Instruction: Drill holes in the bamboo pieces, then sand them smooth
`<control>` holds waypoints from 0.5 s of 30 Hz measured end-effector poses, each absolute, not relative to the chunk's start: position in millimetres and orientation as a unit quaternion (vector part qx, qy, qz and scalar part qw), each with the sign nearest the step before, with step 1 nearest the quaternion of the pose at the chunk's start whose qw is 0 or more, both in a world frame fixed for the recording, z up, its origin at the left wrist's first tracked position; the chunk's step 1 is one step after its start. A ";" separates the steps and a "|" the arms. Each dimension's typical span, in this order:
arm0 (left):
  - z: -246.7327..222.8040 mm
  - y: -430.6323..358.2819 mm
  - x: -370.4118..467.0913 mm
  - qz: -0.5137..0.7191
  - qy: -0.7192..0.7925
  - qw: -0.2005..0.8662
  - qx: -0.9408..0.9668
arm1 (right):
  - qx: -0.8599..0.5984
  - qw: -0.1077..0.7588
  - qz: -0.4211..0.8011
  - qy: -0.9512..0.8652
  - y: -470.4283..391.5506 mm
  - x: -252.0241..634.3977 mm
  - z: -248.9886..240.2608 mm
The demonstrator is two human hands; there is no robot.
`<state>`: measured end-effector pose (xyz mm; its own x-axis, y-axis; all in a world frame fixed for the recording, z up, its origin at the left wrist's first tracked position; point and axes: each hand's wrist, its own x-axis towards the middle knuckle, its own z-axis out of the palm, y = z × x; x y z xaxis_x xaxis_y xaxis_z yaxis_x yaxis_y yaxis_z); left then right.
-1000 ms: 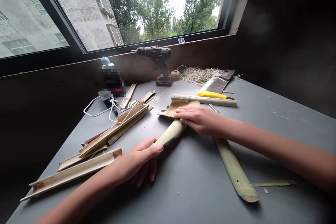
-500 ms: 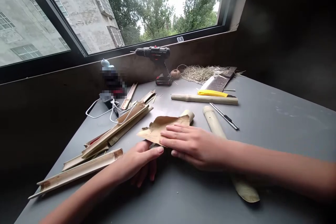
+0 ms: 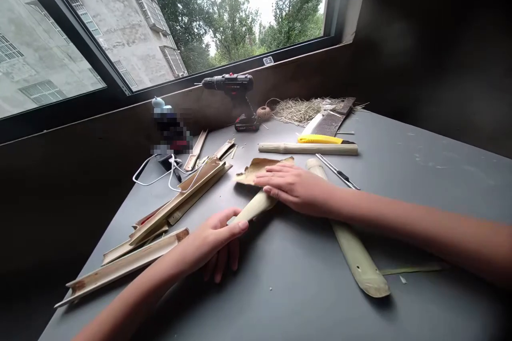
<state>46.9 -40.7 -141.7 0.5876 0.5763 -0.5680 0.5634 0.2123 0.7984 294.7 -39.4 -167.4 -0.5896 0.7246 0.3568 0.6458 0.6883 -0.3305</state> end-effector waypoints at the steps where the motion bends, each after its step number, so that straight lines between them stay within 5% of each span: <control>1: -142.2 -40.8 47.1 0.002 0.457 0.632 0.626 | -0.404 0.237 0.082 -0.880 -38.8 295.7 -165.8; 7: -144.5 -43.4 46.8 0.024 0.468 0.608 0.641 | -0.312 0.208 0.129 -0.918 -46.2 289.9 -164.8; 12: -143.4 -43.7 46.2 0.029 0.460 0.631 0.624 | -0.446 0.202 0.131 -0.862 -33.7 300.5 -165.9; 15: -146.8 -44.9 45.3 0.035 0.469 0.626 0.622 | -0.400 0.182 0.162 -0.883 -45.3 296.5 -161.6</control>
